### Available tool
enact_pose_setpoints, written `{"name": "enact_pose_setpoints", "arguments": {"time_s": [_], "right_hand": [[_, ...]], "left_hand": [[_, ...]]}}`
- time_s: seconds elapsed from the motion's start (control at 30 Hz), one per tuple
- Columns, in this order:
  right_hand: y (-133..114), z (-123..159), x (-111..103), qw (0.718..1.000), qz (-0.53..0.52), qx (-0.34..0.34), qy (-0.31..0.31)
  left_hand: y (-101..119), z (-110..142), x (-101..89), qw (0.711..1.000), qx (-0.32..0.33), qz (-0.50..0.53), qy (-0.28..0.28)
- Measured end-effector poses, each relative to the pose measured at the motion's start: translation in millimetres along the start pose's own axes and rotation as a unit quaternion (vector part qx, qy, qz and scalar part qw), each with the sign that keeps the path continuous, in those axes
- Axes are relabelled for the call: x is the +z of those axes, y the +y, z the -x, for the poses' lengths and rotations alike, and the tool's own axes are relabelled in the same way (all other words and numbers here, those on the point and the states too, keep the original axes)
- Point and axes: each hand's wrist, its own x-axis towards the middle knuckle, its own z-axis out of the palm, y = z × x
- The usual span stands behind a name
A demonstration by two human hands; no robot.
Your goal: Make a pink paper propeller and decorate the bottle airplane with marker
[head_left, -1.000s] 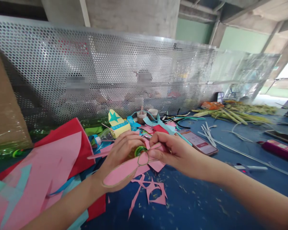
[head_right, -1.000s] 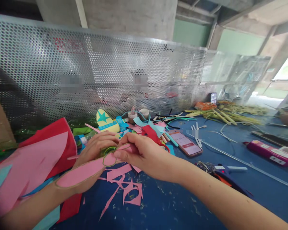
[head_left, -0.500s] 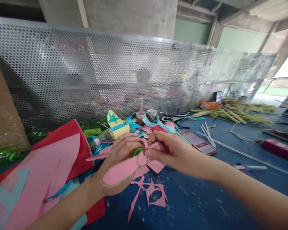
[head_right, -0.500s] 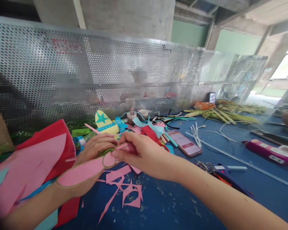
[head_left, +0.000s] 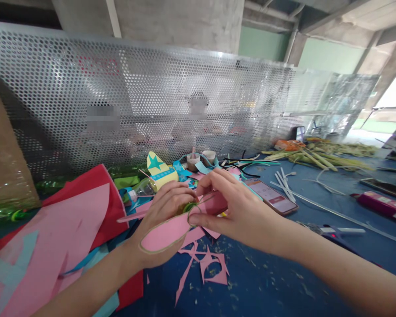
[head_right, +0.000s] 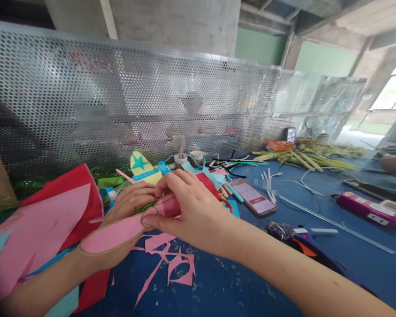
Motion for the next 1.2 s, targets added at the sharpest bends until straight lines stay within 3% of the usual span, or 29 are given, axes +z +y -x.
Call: {"name": "enact_pose_setpoints", "arguments": {"time_s": [0.17, 0.5, 0.77, 0.9, 1.2], "right_hand": [[0, -2, -4, 0.999, -0.019, 0.008, -0.028], [4, 0, -3, 0.994, -0.077, 0.042, -0.059], [3, 3, -8, 0.995, -0.06, 0.031, -0.074], [5, 7, -10, 0.993, -0.054, 0.047, -0.096], [18, 39, -7, 0.974, -0.075, 0.127, -0.171]], "left_hand": [[-2, 3, 0.3, 1.0, 0.006, 0.0, -0.024], [-7, 5, 0.9, 1.0, -0.004, -0.001, -0.019], [-5, 5, -1.3, 0.999, 0.015, -0.007, -0.042], [-1, 4, 1.3, 0.997, 0.036, 0.001, -0.072], [24, 10, 14.6, 0.991, 0.108, -0.041, -0.062]]}}
